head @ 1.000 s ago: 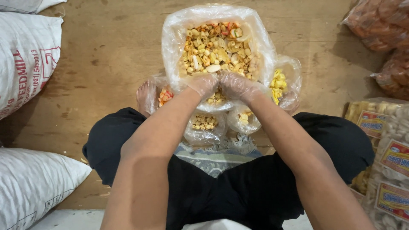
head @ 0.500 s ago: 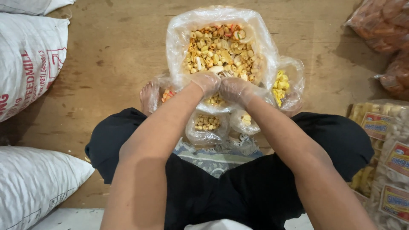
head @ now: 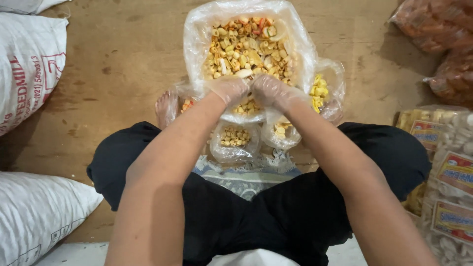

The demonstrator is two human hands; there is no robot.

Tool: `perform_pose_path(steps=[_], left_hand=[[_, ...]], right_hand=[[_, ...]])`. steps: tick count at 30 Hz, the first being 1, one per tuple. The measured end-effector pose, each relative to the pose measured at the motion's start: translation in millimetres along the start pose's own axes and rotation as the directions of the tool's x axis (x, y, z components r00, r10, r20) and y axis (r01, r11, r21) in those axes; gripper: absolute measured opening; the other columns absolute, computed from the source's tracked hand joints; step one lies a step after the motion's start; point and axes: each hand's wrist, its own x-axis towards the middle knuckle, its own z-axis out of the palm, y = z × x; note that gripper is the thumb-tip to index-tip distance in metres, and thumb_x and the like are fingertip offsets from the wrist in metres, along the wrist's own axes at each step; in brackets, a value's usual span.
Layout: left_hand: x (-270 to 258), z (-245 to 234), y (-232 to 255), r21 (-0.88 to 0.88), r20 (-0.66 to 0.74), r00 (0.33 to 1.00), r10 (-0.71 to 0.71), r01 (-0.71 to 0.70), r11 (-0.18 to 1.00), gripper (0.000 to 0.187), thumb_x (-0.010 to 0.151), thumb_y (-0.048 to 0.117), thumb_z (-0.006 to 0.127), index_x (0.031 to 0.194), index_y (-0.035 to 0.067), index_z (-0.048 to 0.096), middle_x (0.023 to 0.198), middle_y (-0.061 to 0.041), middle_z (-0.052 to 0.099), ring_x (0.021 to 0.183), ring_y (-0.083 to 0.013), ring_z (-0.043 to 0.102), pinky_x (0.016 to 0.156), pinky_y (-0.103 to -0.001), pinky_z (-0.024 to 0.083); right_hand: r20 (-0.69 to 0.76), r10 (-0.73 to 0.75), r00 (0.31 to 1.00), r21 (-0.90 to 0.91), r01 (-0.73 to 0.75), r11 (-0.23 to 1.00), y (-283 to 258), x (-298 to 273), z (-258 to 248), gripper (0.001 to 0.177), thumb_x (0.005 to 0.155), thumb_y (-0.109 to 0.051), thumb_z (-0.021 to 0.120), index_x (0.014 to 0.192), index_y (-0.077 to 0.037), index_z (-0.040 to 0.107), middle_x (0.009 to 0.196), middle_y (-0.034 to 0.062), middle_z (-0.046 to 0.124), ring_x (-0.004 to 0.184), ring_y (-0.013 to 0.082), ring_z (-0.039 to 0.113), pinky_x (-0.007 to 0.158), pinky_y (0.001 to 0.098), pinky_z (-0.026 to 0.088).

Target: The person sits on the floor and uses gloved hands to sort a mixture of puffed snacks from a large plastic bag into several smaller plastic bags. The person repeatedly scoops snacks and distributes them among the smaller bags.

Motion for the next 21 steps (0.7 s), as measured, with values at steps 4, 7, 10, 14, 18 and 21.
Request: perform_pose_path(steps=[4, 7, 10, 14, 18, 21], left_hand=[[-2, -9, 6, -0.062, -0.093, 0.996, -0.01, 0.005, 0.998, 0.034, 0.094, 0.025, 0.045, 0.1, 0.007, 0.073, 0.099, -0.015, 0.075, 0.103, -0.0321, 0.072, 0.088, -0.047, 0.057], [-22, -60, 14, -0.391, -0.092, 0.995, -0.035, -0.004, 0.92, 0.025, 0.099, 0.012, 0.049, 0.079, 0.009, 0.063, 0.077, -0.008, 0.063, 0.075, -0.0203, 0.062, 0.063, -0.032, 0.049], [-18, -74, 3, -0.536, -0.064, 0.993, 0.094, -0.114, 0.836, 0.041, 0.108, 0.008, 0.05, 0.068, 0.013, 0.061, 0.055, 0.004, 0.052, 0.043, -0.0022, 0.049, 0.036, -0.013, 0.039], [-27, -71, -1, 0.77, 0.024, 0.806, 0.591, -0.392, 0.503, 0.063, 0.12, 0.021, 0.026, 0.061, 0.019, 0.05, 0.042, 0.015, 0.033, 0.028, 0.0017, 0.027, 0.025, -0.014, 0.027], [-65, -34, -3, -0.318, -0.163, 0.891, 0.424, -0.455, 0.832, 0.011, 0.067, 0.02, 0.086, 0.076, 0.024, 0.081, 0.07, 0.0, 0.075, 0.078, -0.0233, 0.075, 0.081, -0.035, 0.057], [-75, 1, -4, -0.425, 0.035, 0.95, 0.31, -0.266, 0.865, 0.013, 0.071, 0.019, 0.077, 0.082, 0.013, 0.081, 0.071, -0.009, 0.075, 0.075, -0.0279, 0.075, 0.073, -0.04, 0.057]], right_hand=[[-0.087, 0.108, 0.99, 0.309, -0.076, 0.948, 11, -2, -18, 0.028, 0.107, -0.004, 0.046, 0.09, -0.009, 0.068, 0.068, -0.0005, 0.061, 0.046, 0.0044, 0.045, 0.039, 0.0144, 0.036], [-0.14, 0.211, 0.967, 0.55, -0.102, 0.829, 13, -14, -40, 0.027, 0.106, -0.007, 0.051, 0.096, -0.012, 0.075, 0.075, -0.0018, 0.07, 0.047, 0.0052, 0.049, 0.039, 0.0167, 0.038], [-0.103, 0.255, 0.961, 0.714, -0.107, 0.692, 10, -47, -70, 0.026, 0.097, -0.001, 0.053, 0.101, -0.011, 0.077, 0.092, 0.0031, 0.075, 0.058, 0.0107, 0.057, 0.048, 0.0198, 0.047], [-0.001, 0.145, 0.989, 0.712, -0.102, 0.695, -7, -98, -97, 0.03, 0.087, 0.005, 0.051, 0.096, -0.004, 0.078, 0.123, 0.0077, 0.076, 0.054, 0.0088, 0.06, 0.046, 0.0183, 0.047], [-0.052, 0.15, 0.987, 0.631, -0.084, 0.771, -25, -115, -54, 0.026, 0.075, -0.024, 0.071, 0.098, -0.022, 0.081, 0.091, 0.0071, 0.078, 0.093, 0.031, 0.074, 0.082, 0.0443, 0.056], [0.093, 0.208, 0.974, 0.673, -0.216, 0.708, -53, -131, -55, 0.025, 0.081, -0.022, 0.074, 0.105, -0.021, 0.08, 0.091, 0.0072, 0.077, 0.081, 0.0261, 0.071, 0.072, 0.0384, 0.055]])
